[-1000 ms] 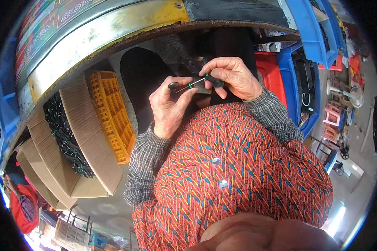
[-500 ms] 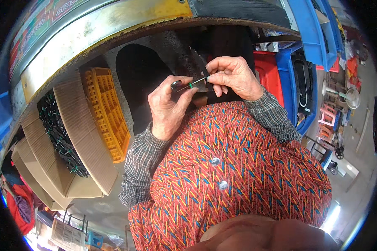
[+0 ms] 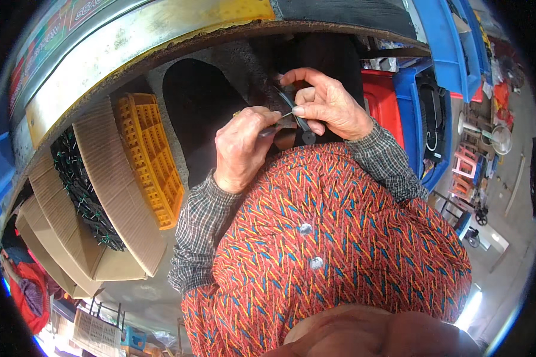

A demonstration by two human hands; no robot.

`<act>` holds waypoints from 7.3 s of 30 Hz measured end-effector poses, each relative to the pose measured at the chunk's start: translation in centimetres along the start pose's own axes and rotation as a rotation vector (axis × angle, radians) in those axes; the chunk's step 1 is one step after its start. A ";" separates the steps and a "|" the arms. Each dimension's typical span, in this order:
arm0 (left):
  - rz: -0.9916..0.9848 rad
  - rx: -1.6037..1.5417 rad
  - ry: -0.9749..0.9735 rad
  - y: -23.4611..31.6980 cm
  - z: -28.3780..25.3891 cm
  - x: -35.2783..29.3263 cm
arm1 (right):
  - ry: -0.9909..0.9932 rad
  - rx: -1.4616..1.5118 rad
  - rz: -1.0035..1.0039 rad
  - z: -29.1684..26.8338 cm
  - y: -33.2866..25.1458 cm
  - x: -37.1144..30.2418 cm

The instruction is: The person assembles small components by taking green plastic pins and inserting them into black clips by hand.

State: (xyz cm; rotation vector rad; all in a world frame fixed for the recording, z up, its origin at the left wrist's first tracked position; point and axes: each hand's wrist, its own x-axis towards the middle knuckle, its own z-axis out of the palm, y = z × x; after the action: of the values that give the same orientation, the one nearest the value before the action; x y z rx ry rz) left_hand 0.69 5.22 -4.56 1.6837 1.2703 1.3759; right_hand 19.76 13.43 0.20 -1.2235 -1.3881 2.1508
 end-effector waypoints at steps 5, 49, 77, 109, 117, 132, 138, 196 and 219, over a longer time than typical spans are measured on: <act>-0.120 -0.115 0.044 0.1 0.5 -0.3 | -0.008 -0.022 0.039 -0.3 0.0 0.0; -0.505 -1.234 0.082 2.2 0.8 2.5 | 0.254 -0.818 -0.459 2.0 0.3 -0.4; -0.466 -0.944 0.234 1.8 1.6 3.2 | 0.212 -0.789 -0.532 3.0 0.7 0.5; -0.470 -0.841 0.286 0.4 1.0 1.5 | 0.240 -0.655 -0.468 3.3 1.6 0.8; -0.578 -0.866 0.309 0.2 0.3 0.7 | 0.111 -0.538 -0.318 3.2 0.2 0.1; -0.596 -0.866 0.220 -0.8 -1.2 1.3 | 0.015 -0.238 -0.124 3.1 0.1 0.2; -0.594 -0.829 0.131 -0.9 -1.7 1.4 | -0.002 -0.187 -0.102 3.3 0.3 0.3; -0.678 -0.835 -0.017 -2.4 -2.4 2.2 | 0.000 -0.158 -0.020 3.9 0.4 0.1; -0.694 -0.851 -0.051 -2.3 -2.6 2.3 | 0.014 -0.166 0.001 3.7 0.5 0.3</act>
State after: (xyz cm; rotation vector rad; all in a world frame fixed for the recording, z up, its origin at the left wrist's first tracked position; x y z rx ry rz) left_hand -2.45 7.90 -5.00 0.6074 0.8937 1.1600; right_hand 16.79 11.16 0.26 -1.2949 -1.5872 2.0583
